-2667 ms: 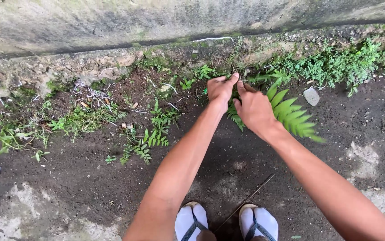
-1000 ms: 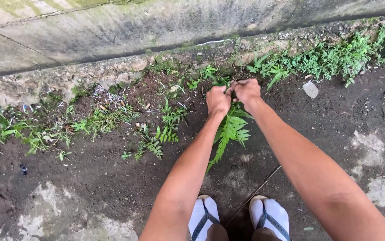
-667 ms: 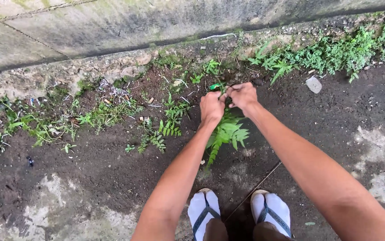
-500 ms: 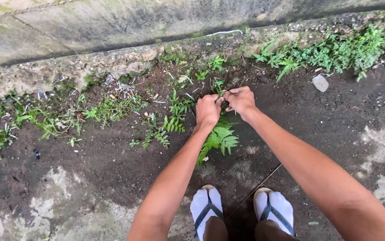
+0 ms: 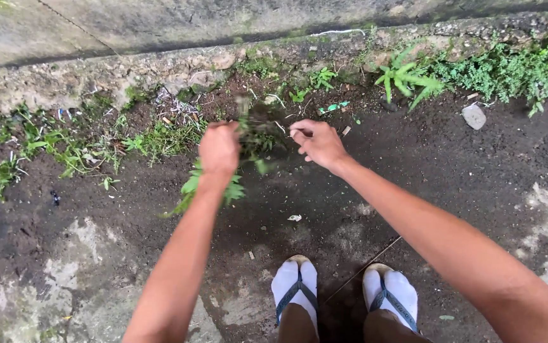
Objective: Manually pulling weeds and small plants from the soil along a concrete wall and between tiles.
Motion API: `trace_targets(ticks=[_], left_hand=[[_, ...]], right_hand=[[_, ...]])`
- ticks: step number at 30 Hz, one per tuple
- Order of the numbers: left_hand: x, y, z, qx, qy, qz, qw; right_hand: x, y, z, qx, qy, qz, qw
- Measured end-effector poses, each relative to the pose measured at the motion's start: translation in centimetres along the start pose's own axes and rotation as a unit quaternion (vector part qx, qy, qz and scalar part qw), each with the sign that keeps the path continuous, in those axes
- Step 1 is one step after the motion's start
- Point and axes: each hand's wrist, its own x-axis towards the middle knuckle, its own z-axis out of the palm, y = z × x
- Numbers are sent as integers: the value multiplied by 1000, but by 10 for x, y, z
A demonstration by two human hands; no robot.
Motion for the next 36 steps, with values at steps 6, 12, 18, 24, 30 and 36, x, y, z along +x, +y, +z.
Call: trace_targets(ticks=[6,12,18,24,30,36], left_hand=[[16,-82,2,69,58,32,995],[-19,28,-56,5,210,31,977],[2,71,7,-50,232,172,956],[42,96,37,-145,121,155,970],[75,102,83,-31,147,188,971],[93,89,102,44,162,268,949]], right_hand=[[26,11,-20,-164,80,-64,981],[61,9,-32,-186,210,-105,954],[93,25,-38,-236,285,-227,901],[104,19,-38,-277,275,-268,881],[134,47,-44,-356,271,-207,870],[149,82,-43,-349,245,-274,862]])
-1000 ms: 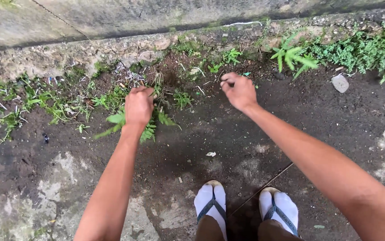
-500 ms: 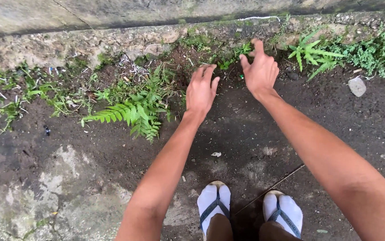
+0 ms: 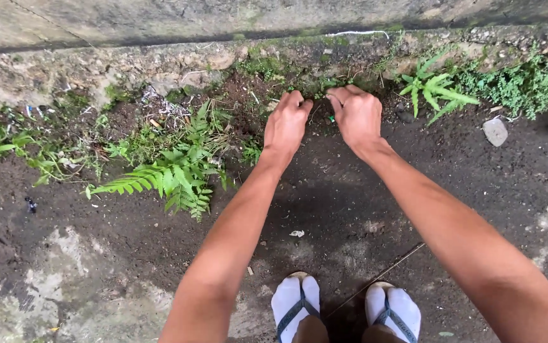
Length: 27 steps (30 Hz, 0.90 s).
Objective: Manually pulling weeds and small plants from the soil along a concrete wall and between tiles.
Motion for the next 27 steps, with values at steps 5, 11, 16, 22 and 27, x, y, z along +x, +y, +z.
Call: trace_targets(ticks=[5,11,16,22,27], left_hand=[[-24,1,-22,-40,-78,-80,993],[7,25,-84,-112,-50,-115,986],[35,34,-26,-132,65,-52,988],[52,24,-19,-70,169,9,983],[61,12,1,-15,227,68,972]], right_hand=[[-1,-20,-22,134,13,3,991],[-30,-25,-17,135,-23,1,991],[-53,-38,-27,119,-88,-9,989],[-44,-35,-78,173,-76,-16,982],[-29,-1,-73,169,-5,17,985]])
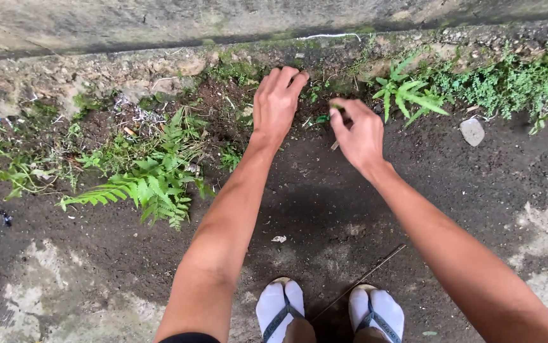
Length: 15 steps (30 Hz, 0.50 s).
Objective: Manually pulling weeds and small plants from the soil along a concrete wall and between tiles.
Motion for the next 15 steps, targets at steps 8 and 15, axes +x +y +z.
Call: trace_targets(ticks=[8,15], left_hand=[[-26,14,-15,-75,-60,-45,994],[-33,19,-55,2,-50,-59,997]], right_hand=[[18,-2,18,-212,31,-52,975],[36,15,50,-285,0,-37,958]])
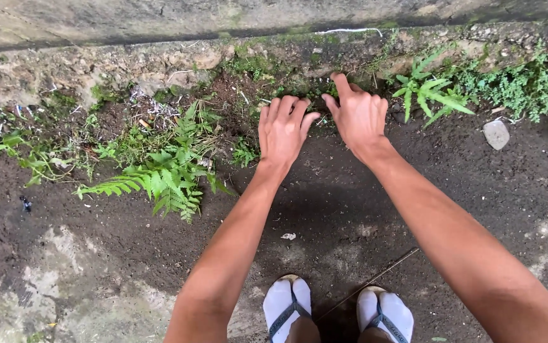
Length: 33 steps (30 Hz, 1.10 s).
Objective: Manually pulling weeds and small plants from the soil along a concrete wall and between tiles.
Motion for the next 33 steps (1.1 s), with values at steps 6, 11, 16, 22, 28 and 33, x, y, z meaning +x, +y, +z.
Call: trace_targets(ticks=[6,11,16,22,28,33], left_hand=[[13,-14,7,20,-23,40,999],[33,-31,17,50,-48,182,981],[29,-34,20,37,-61,201,977],[-4,-38,-30,-77,-132,156,976],[-14,-59,-26,-54,-106,-66,991],[14,-47,-23,-60,-71,-190,977]], right_hand=[[1,6,16,-45,-35,18,998],[-2,19,25,-85,-12,-41,995],[5,27,33,-92,30,-87,992],[6,34,43,-97,72,-115,986],[4,26,45,-68,75,-90,991],[-25,-8,10,33,12,-94,995]])
